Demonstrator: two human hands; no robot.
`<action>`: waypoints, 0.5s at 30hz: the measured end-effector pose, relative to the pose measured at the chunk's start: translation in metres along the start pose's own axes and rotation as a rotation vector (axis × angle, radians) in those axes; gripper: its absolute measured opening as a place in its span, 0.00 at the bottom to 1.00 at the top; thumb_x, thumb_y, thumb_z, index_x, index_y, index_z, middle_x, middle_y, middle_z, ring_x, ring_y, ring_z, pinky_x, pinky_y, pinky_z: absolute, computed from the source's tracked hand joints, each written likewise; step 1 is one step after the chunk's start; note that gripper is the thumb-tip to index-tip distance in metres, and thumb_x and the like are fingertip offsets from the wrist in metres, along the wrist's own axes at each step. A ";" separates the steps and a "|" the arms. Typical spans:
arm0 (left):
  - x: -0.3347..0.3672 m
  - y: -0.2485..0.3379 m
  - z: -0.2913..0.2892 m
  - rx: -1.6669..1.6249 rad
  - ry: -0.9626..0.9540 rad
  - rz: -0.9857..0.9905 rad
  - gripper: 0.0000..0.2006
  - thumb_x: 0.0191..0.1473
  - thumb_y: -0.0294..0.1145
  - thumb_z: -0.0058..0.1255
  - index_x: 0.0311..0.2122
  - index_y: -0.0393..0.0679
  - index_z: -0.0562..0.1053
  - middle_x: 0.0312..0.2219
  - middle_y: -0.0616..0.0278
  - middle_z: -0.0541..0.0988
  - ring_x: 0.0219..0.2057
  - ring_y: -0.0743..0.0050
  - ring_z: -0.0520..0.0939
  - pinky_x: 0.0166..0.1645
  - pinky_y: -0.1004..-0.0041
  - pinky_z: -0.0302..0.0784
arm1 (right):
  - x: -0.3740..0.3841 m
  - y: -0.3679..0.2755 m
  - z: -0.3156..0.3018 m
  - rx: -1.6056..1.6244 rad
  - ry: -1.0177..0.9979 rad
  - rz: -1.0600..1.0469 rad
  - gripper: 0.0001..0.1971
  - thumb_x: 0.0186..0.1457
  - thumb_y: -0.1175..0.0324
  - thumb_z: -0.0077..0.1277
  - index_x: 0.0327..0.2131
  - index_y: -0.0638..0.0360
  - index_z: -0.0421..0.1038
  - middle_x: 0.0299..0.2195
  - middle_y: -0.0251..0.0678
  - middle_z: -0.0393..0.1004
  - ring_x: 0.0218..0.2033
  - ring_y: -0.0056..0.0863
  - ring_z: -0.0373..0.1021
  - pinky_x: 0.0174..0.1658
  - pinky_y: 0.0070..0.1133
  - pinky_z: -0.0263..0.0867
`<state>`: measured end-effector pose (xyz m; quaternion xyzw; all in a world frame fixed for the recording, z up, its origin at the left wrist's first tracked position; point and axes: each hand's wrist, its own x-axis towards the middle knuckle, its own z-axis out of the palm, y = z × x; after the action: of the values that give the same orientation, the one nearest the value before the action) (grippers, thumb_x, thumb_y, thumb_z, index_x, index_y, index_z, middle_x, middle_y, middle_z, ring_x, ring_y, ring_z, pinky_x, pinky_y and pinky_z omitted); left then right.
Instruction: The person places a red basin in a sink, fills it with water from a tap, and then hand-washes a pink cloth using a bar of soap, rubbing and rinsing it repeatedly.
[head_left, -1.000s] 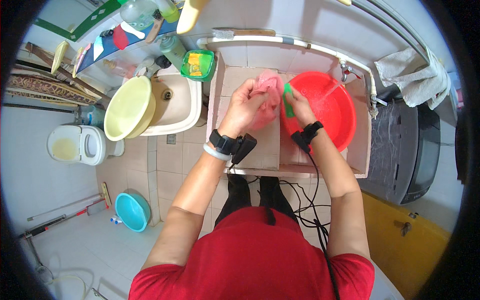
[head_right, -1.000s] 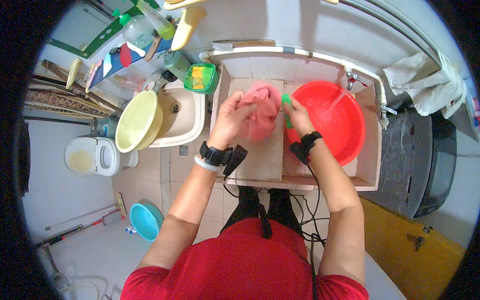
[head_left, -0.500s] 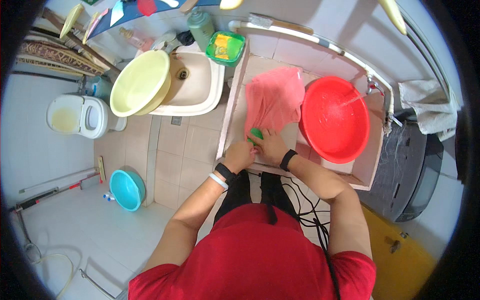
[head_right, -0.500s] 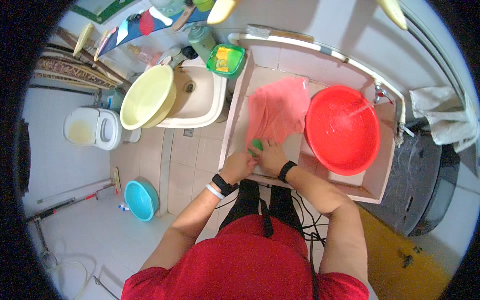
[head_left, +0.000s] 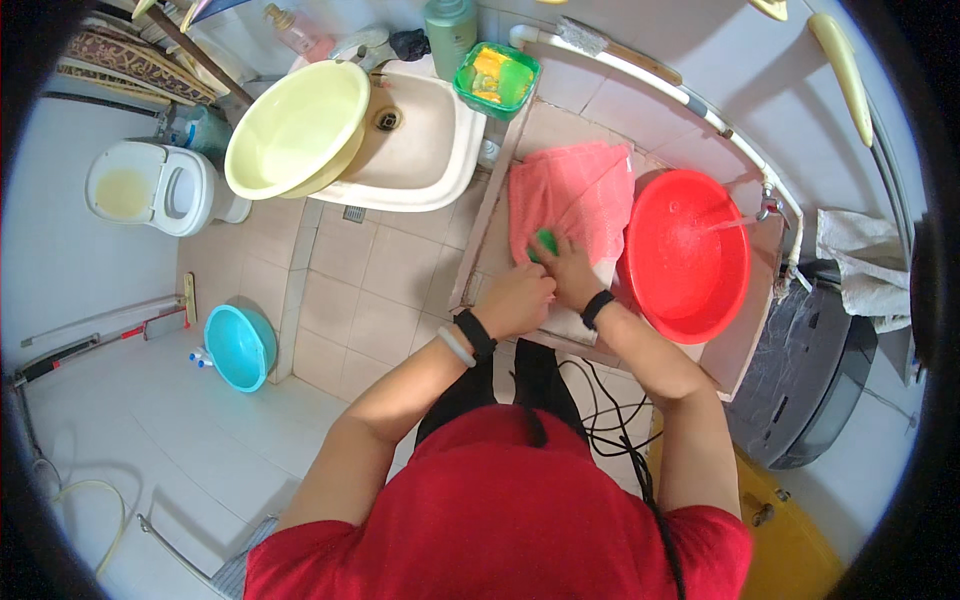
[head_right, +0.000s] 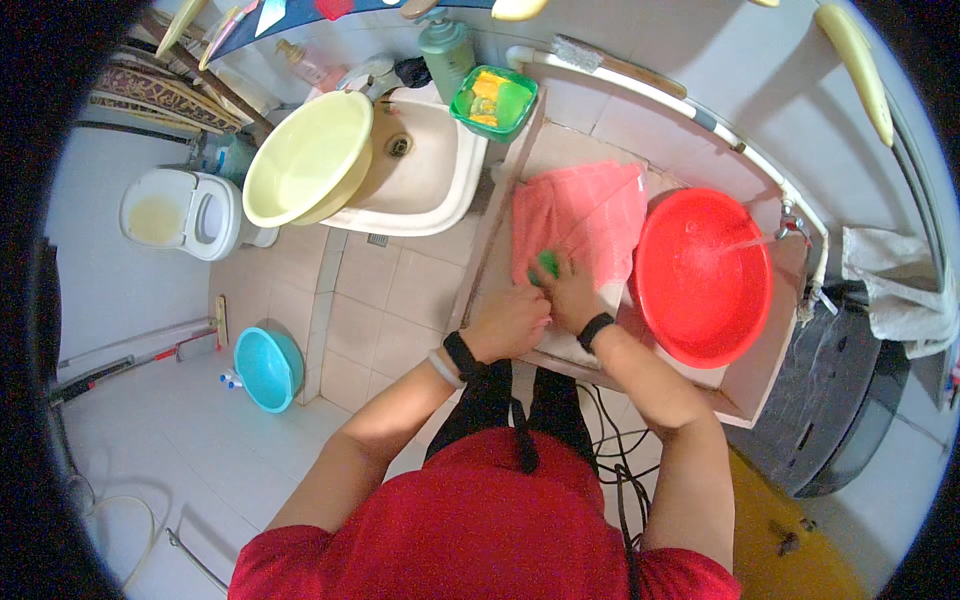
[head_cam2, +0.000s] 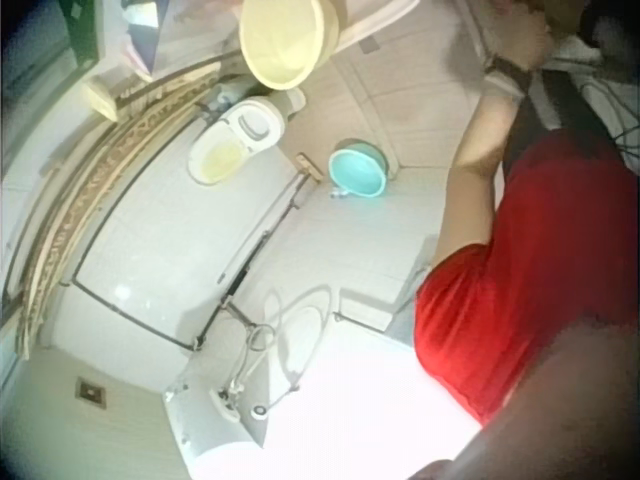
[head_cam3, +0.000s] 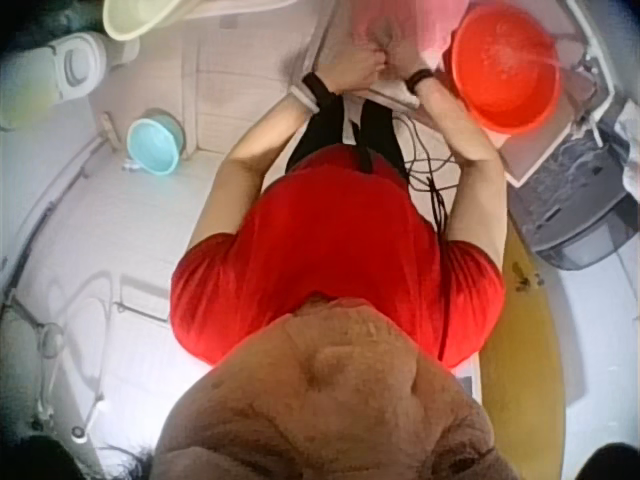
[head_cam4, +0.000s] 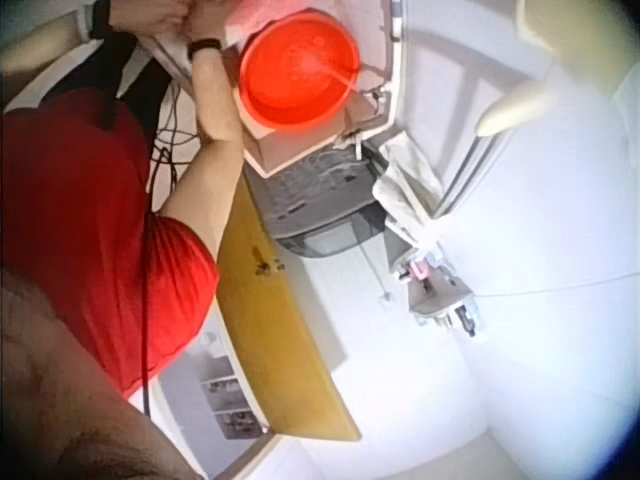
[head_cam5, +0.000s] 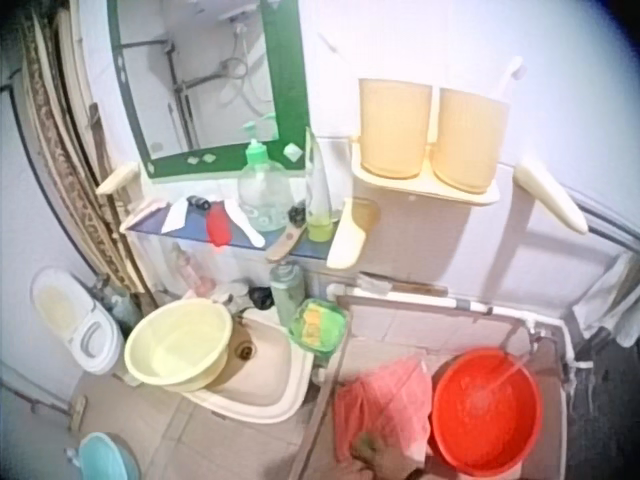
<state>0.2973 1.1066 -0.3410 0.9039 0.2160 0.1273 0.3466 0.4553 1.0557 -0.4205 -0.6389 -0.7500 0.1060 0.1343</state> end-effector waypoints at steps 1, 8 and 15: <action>0.003 -0.003 0.005 0.002 0.003 -0.003 0.09 0.43 0.34 0.48 0.24 0.39 0.71 0.23 0.47 0.75 0.27 0.46 0.76 0.31 0.54 0.69 | 0.003 0.002 -0.004 0.000 0.000 -0.004 0.21 0.50 0.65 0.43 0.50 0.44 0.64 0.50 0.44 0.63 0.51 0.45 0.60 0.52 0.39 0.53; 0.013 0.006 -0.001 0.000 -0.197 -0.218 0.12 0.49 0.39 0.46 0.32 0.39 0.68 0.20 0.47 0.75 0.25 0.44 0.76 0.29 0.53 0.69 | 0.040 0.103 -0.006 -0.211 -0.115 0.295 0.16 0.54 0.64 0.38 0.46 0.45 0.67 0.47 0.36 0.67 0.46 0.38 0.62 0.47 0.34 0.59; -0.024 -0.006 0.032 0.074 -0.254 -0.118 0.11 0.49 0.39 0.45 0.30 0.41 0.70 0.20 0.49 0.75 0.24 0.47 0.77 0.28 0.55 0.70 | 0.039 -0.012 -0.016 0.168 -0.208 -0.127 0.20 0.54 0.63 0.41 0.52 0.46 0.61 0.51 0.40 0.63 0.54 0.43 0.57 0.55 0.39 0.53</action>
<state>0.2864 1.0803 -0.3701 0.9107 0.2276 -0.0169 0.3444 0.4439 1.0921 -0.3991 -0.5622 -0.7874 0.2251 0.1153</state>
